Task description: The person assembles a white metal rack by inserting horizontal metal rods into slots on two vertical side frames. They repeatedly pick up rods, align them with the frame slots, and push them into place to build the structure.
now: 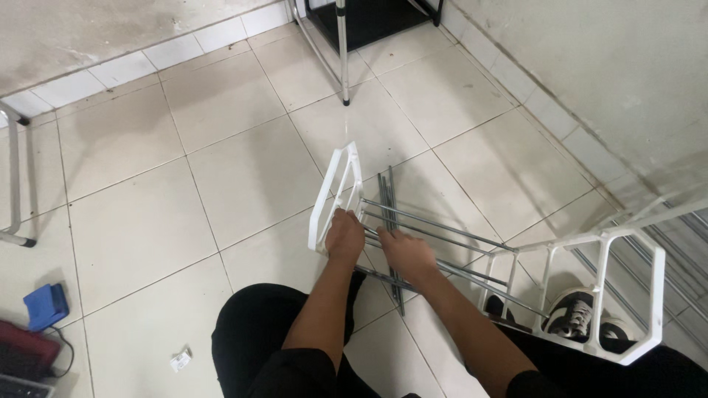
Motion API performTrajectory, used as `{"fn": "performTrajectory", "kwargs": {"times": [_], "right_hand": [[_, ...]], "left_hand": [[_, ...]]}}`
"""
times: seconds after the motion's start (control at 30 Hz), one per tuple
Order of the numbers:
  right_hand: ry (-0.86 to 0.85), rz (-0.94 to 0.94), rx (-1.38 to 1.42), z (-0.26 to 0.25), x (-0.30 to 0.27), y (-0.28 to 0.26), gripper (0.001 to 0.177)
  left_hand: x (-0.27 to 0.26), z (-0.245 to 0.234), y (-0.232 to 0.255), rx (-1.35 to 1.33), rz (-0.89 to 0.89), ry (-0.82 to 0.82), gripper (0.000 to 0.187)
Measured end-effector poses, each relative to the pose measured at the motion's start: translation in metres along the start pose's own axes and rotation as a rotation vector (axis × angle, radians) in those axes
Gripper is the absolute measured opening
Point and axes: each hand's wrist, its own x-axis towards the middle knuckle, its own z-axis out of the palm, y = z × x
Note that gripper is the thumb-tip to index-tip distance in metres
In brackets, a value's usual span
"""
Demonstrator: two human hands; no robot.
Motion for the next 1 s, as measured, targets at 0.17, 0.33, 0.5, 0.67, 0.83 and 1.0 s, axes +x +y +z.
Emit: {"fn": "performTrajectory", "kwargs": {"times": [0.17, 0.33, 0.5, 0.67, 0.83, 1.0], "right_hand": [[0.082, -0.055, -0.088, 0.011, -0.003, -0.001, 0.043], [-0.040, -0.008, -0.044, 0.005, 0.006, -0.001, 0.030], [-0.195, 0.109, 0.162, -0.019, 0.018, -0.003, 0.032], [-0.302, 0.188, 0.297, -0.042, 0.028, -0.002, 0.041], [-0.284, 0.213, 0.287, -0.038, 0.033, 0.006, 0.040], [0.217, -0.106, 0.082, -0.007, 0.009, 0.029, 0.035]], "left_hand": [[-0.004, -0.003, -0.002, 0.002, 0.029, -0.011, 0.039], [-0.007, -0.013, 0.006, 0.065, -0.012, -0.037, 0.041], [-0.013, -0.019, 0.010, 0.111, -0.023, -0.056, 0.043], [-0.011, -0.015, 0.010, 0.111, 0.012, -0.040, 0.043], [-0.005, -0.001, 0.004, 0.153, 0.051, 0.003, 0.046], [0.017, 0.006, -0.008, 0.220, 0.047, 0.011, 0.056]]}}
